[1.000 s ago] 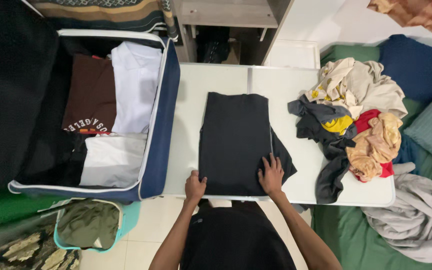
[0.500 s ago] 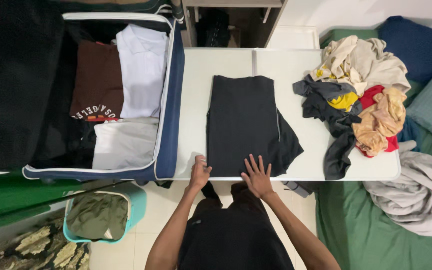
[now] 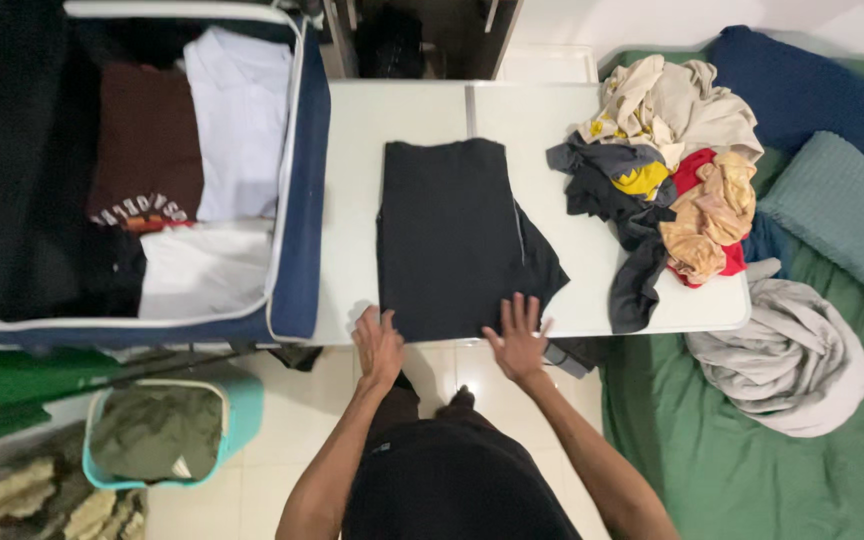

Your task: The person folds black shorts on a white table and places them into an open suitcase alongside other packed clothes.

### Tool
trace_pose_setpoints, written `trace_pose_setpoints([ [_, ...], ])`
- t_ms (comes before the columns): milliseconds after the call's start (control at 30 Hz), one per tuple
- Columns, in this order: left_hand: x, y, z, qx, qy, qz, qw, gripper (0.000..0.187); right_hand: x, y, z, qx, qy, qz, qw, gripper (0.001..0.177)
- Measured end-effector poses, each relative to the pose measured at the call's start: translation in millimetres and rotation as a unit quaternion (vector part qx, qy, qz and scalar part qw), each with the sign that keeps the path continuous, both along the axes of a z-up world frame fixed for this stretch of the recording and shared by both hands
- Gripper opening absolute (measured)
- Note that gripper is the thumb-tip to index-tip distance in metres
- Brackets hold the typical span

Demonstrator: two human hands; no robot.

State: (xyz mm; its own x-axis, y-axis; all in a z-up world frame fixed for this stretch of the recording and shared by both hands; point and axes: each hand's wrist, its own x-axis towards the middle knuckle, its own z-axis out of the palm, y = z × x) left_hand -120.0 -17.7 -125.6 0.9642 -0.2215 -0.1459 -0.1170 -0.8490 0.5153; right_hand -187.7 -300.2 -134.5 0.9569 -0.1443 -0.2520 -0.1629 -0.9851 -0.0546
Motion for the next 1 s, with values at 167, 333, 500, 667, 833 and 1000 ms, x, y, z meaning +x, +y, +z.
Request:
trace_pose_setpoints([
  [167, -18.8, -54.5, 5.2, 0.007, -0.034, -0.104, 0.994, 0.062, 1.8, 43.6, -7.4, 0.093, -0.009, 0.115, 0.989, 0.068],
  [333, -20.8, -46.6, 17.6, 0.085, 0.066, -0.177, 0.978, 0.081, -7.6, 19.5, 23.7, 0.071, 0.082, 0.116, 0.987, 0.07],
  [500, -33.6, 6.5, 20.9, 0.133, -0.018, -0.175, 0.975, 0.085, -30.8, -40.6, 27.6, -0.008, 0.022, 0.084, 0.996, 0.073],
  [667, -36.2, 16.8, -1.5, 0.142, -0.059, -0.104, 0.983, 0.076, -31.3, -60.5, -2.0, 0.003, -0.006, 0.086, 0.996, 0.065],
  [833, -25.9, 14.8, -10.9, 0.147, -0.032, -0.078, 0.986, 0.063, -28.0, -60.9, -8.3, 0.02, -0.028, 0.091, 0.995, 0.06],
  [1000, -29.3, 11.2, -12.0, 0.06, -0.054, -0.033, 0.996, 0.053, -34.5, -65.8, -7.4, 0.003, -0.065, 0.109, 0.992, 0.055],
])
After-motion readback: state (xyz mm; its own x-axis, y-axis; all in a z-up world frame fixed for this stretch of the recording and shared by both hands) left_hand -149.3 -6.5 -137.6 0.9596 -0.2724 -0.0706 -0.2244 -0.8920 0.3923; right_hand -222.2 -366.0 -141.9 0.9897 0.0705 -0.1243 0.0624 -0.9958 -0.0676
